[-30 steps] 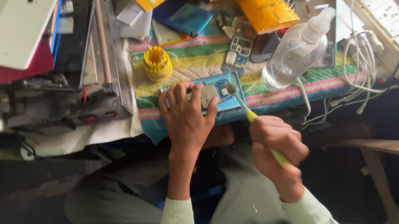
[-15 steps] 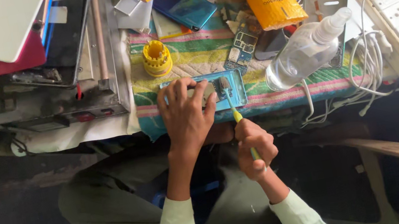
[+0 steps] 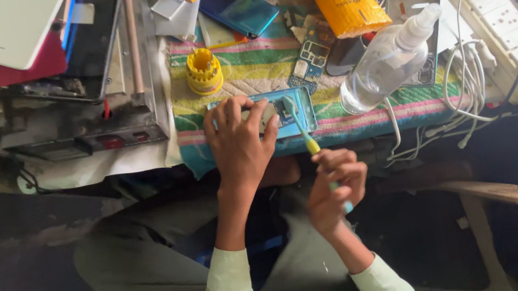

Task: The person holds a disassembled smartphone in a blue housing on a workbench and scrubs its internal components with a toothbrush. They then pick up a yellow soldering iron and work the iron along the phone's exposed circuit board, steadying the phone with the other hand.

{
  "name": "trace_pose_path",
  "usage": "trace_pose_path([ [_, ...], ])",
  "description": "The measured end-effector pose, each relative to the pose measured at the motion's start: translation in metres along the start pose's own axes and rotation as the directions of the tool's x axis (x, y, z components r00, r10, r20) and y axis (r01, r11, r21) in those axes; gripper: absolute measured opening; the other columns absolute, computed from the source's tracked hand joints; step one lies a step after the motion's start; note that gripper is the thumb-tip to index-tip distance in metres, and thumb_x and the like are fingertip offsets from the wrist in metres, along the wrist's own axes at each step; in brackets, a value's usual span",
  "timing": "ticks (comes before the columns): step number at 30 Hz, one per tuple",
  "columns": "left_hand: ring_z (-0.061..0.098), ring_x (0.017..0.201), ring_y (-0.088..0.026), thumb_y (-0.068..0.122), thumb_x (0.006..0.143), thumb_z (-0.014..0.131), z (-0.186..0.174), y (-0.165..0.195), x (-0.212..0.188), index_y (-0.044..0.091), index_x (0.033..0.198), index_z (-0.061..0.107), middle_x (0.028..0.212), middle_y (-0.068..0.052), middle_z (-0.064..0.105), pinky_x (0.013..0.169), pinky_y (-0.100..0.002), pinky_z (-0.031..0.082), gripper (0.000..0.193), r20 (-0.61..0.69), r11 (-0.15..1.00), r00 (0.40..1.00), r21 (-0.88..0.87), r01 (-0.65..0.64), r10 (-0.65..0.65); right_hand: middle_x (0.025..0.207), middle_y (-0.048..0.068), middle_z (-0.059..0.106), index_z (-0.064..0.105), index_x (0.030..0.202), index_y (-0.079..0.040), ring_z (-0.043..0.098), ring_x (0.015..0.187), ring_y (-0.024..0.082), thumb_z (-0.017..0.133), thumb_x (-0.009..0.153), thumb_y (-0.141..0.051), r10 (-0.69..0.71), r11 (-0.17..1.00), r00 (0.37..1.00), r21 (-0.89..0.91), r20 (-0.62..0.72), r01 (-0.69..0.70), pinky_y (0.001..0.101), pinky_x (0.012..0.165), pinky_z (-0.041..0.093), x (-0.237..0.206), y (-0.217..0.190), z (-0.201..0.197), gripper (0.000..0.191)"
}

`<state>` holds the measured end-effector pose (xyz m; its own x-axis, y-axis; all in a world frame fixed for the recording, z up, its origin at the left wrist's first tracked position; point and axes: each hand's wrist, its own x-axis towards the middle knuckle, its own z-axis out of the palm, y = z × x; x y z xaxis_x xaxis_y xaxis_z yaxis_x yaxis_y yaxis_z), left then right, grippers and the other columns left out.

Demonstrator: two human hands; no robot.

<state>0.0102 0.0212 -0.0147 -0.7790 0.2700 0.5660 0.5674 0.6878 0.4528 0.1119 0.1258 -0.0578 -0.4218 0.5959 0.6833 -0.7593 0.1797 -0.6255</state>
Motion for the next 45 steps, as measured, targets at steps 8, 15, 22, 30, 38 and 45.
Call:
trace_pose_path([
  [8, 0.054, 0.118, -0.029, 0.033, 0.088, 0.076, 0.001, -0.002, -0.003, 0.012, 0.113, 0.073, 0.114, -0.006, 0.058, 0.11, -0.051, 0.035, 0.032, -0.014, 1.0, 1.0, -0.002, -0.025, 0.025, 0.086, 0.018, 0.056, 0.046, 0.071, 0.004, 0.063, 0.086, 0.038, 0.05, 0.115, -0.034, -0.126, 0.911, 0.763, -0.23, 0.633, 0.341, 0.0465, 0.08, 0.056, 0.034, -0.011, 0.0, 0.057],
  [15, 0.054, 0.117, -0.028, 0.034, 0.088, 0.077, 0.0, -0.002, -0.001, 0.011, 0.112, 0.074, 0.112, -0.006, 0.059, 0.109, -0.05, 0.034, 0.033, -0.007, 0.999, 1.0, -0.045, -0.006, 0.006, 0.078, 0.012, 0.054, 0.041, 0.078, 0.001, 0.053, 0.074, 0.024, 0.055, 0.109, -0.042, -0.042, 0.997, 0.963, -0.043, 0.266, 0.056, 0.0383, 0.074, 0.051, 0.03, 0.001, 0.017, 0.055],
  [22, 0.054, 0.116, -0.028, 0.034, 0.084, 0.079, 0.002, -0.003, -0.004, 0.013, 0.11, 0.074, 0.112, -0.005, 0.06, 0.109, -0.05, 0.035, 0.034, 0.016, 1.0, 1.0, -0.012, 0.001, -0.001, 0.085, 0.017, 0.056, 0.041, 0.082, 0.001, 0.05, 0.07, 0.021, 0.051, 0.11, -0.038, 0.009, 0.996, 0.967, -0.089, 0.255, 0.014, 0.035, 0.07, 0.049, 0.003, -0.022, 0.019, 0.05],
  [30, 0.054, 0.118, -0.029, 0.032, 0.085, 0.079, 0.003, -0.003, -0.002, 0.012, 0.111, 0.073, 0.114, -0.006, 0.06, 0.109, -0.05, 0.035, 0.033, -0.024, 1.0, 1.0, -0.018, -0.019, 0.018, 0.071, 0.009, 0.051, 0.042, 0.075, -0.001, 0.05, 0.066, 0.022, 0.044, 0.114, -0.033, -0.029, 0.998, 0.95, -0.046, 0.311, 0.046, 0.0374, 0.072, 0.052, 0.021, -0.006, 0.015, 0.051],
  [38, 0.054, 0.119, -0.029, 0.029, 0.085, 0.079, 0.003, -0.003, -0.003, 0.012, 0.112, 0.074, 0.114, -0.006, 0.059, 0.111, -0.05, 0.035, 0.032, -0.002, 1.0, 1.0, 0.001, -0.02, 0.02, 0.076, 0.014, 0.053, 0.048, 0.076, 0.003, 0.058, 0.074, 0.031, 0.048, 0.114, -0.026, -0.096, 0.964, 0.842, -0.161, 0.531, 0.212, 0.0456, 0.081, 0.056, 0.011, -0.005, 0.005, 0.047],
  [45, 0.054, 0.119, -0.029, 0.03, 0.087, 0.078, 0.002, -0.003, -0.003, 0.011, 0.112, 0.074, 0.113, -0.006, 0.059, 0.112, -0.051, 0.034, 0.032, -0.009, 1.0, 1.0, 0.003, -0.025, 0.025, 0.076, 0.012, 0.052, 0.045, 0.076, 0.002, 0.056, 0.073, 0.029, 0.046, 0.113, -0.032, -0.056, 0.981, 0.881, -0.139, 0.47, 0.137, 0.0445, 0.081, 0.056, 0.011, -0.001, 0.001, 0.05],
])
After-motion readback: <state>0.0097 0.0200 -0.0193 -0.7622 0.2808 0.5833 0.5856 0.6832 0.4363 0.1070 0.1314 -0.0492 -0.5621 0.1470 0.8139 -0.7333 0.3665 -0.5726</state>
